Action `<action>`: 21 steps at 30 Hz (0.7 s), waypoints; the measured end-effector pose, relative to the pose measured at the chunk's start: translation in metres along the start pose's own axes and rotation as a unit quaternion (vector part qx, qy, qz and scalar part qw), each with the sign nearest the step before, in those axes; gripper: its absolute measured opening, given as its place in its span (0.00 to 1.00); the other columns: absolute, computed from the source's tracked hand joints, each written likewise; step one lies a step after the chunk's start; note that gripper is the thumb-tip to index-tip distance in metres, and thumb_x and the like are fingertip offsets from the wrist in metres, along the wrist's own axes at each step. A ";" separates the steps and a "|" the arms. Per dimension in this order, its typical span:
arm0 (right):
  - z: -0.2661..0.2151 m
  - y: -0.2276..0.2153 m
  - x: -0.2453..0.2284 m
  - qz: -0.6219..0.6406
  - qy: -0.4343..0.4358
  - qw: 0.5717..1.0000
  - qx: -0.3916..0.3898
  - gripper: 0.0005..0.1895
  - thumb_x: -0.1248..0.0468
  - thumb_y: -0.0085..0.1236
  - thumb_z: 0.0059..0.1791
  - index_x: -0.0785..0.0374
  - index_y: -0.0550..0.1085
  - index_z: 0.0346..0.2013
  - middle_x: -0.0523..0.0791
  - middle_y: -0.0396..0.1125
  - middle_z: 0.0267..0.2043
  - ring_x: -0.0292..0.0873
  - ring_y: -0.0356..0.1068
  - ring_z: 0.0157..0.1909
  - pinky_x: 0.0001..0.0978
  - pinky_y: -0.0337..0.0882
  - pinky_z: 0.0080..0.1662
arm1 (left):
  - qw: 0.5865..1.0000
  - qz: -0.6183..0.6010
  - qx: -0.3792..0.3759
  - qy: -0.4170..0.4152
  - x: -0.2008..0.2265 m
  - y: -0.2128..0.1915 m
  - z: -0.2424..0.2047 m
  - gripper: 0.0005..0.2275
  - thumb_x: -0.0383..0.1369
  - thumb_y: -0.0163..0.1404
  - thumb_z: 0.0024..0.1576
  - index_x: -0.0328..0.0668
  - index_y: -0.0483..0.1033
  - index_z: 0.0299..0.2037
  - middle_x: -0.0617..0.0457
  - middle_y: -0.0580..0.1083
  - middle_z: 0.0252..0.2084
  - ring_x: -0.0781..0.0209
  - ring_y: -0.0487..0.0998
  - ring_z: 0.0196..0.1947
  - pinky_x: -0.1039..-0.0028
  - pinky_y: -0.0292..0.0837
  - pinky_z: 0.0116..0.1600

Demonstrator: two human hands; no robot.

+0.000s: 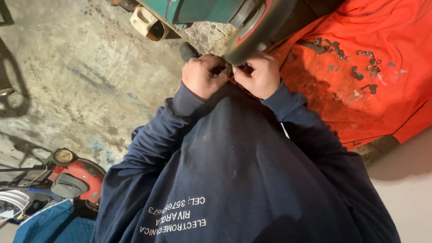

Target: The person uses a bench grinder to smooth and shape small metal parts. They repeatedly hold the parts against the spinning grinding wheel, rotating them to work on different sides, and occasionally place them on a red cloth nearby.

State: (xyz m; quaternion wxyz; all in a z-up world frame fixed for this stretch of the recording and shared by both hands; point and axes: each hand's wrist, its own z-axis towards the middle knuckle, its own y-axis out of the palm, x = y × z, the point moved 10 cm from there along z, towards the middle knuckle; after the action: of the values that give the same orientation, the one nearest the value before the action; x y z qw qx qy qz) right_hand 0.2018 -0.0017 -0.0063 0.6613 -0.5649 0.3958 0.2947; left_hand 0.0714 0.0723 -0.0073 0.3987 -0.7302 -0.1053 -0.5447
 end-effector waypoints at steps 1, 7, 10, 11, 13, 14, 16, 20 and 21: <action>0.000 0.003 0.005 0.019 0.008 1.000 -0.008 0.08 0.69 0.64 0.49 0.67 0.78 0.43 0.51 0.74 0.42 0.50 0.76 0.43 0.37 0.74 0.45 | 1.000 -0.008 0.005 -0.004 0.000 -0.002 0.000 0.06 0.30 0.59 0.51 0.40 0.82 0.37 0.45 0.79 0.34 0.47 0.82 0.34 0.64 0.77 0.40; -0.021 0.041 0.066 0.317 0.160 0.934 -0.037 0.06 0.69 0.57 0.55 0.67 0.77 0.45 0.44 0.72 0.40 0.37 0.69 0.40 0.29 0.70 0.42 | 0.987 -0.151 0.008 -0.062 -0.023 0.008 -0.006 0.05 0.27 0.60 0.57 0.33 0.80 0.38 0.47 0.79 0.32 0.60 0.82 0.32 0.72 0.77 0.40; -0.033 0.059 0.082 0.456 0.291 0.841 -0.021 0.04 0.69 0.54 0.55 0.67 0.76 0.41 0.40 0.68 0.34 0.30 0.61 0.31 0.22 0.61 0.33 | 0.977 -0.199 0.022 -0.072 -0.034 0.017 -0.012 0.06 0.27 0.61 0.59 0.31 0.79 0.40 0.49 0.79 0.31 0.65 0.80 0.32 0.75 0.77 0.40; -0.040 0.066 0.087 0.497 0.346 0.795 -0.012 0.04 0.69 0.54 0.54 0.66 0.75 0.39 0.38 0.66 0.31 0.28 0.58 0.27 0.20 0.56 0.28 | 0.974 -0.214 0.037 -0.062 -0.035 0.019 -0.014 0.06 0.26 0.61 0.59 0.31 0.79 0.41 0.50 0.80 0.33 0.67 0.80 0.33 0.75 0.77 0.41; -0.038 0.067 0.079 0.510 0.361 0.780 -0.013 0.04 0.68 0.53 0.54 0.66 0.75 0.38 0.39 0.67 0.32 0.27 0.57 0.26 0.20 0.55 0.26 | 0.973 -0.219 0.041 -0.064 -0.036 0.018 -0.013 0.06 0.26 0.61 0.59 0.31 0.79 0.41 0.49 0.80 0.33 0.66 0.80 0.34 0.76 0.77 0.41; -0.037 0.068 0.076 0.522 0.376 0.765 -0.015 0.04 0.68 0.52 0.54 0.66 0.74 0.38 0.39 0.67 0.32 0.27 0.56 0.26 0.20 0.54 0.25 | 0.971 -0.223 0.046 -0.066 -0.037 0.018 -0.013 0.06 0.26 0.61 0.59 0.31 0.79 0.40 0.49 0.80 0.34 0.66 0.81 0.34 0.76 0.78 0.42; -0.038 0.069 0.077 0.525 0.384 0.759 -0.013 0.04 0.68 0.52 0.54 0.66 0.73 0.38 0.40 0.67 0.33 0.27 0.56 0.26 0.19 0.54 0.25 | 0.972 -0.217 0.050 -0.069 -0.038 0.018 -0.012 0.05 0.25 0.61 0.59 0.31 0.79 0.40 0.49 0.80 0.34 0.67 0.81 0.34 0.76 0.78 0.41; -0.044 0.075 0.087 0.546 0.395 0.739 -0.004 0.03 0.68 0.51 0.54 0.65 0.72 0.40 0.42 0.66 0.35 0.28 0.57 0.27 0.19 0.54 0.25 | 0.964 -0.248 0.047 -0.084 -0.038 0.019 -0.010 0.04 0.23 0.60 0.59 0.30 0.79 0.40 0.50 0.81 0.34 0.68 0.81 0.35 0.77 0.78 0.42; -0.043 0.074 0.086 0.546 0.394 0.739 -0.004 0.03 0.68 0.51 0.54 0.65 0.72 0.40 0.42 0.66 0.35 0.28 0.57 0.27 0.19 0.54 0.25 | 0.964 -0.248 0.047 -0.084 -0.039 0.019 -0.010 0.04 0.23 0.60 0.59 0.30 0.79 0.40 0.50 0.81 0.34 0.68 0.81 0.35 0.77 0.78 0.42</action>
State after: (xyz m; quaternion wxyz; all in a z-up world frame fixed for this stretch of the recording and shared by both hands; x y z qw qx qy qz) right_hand 0.1760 -0.0346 -0.1201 0.1694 -0.3197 0.8608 0.3579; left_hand 0.0606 0.0640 -0.0496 0.2745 -0.7047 -0.3419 -0.5578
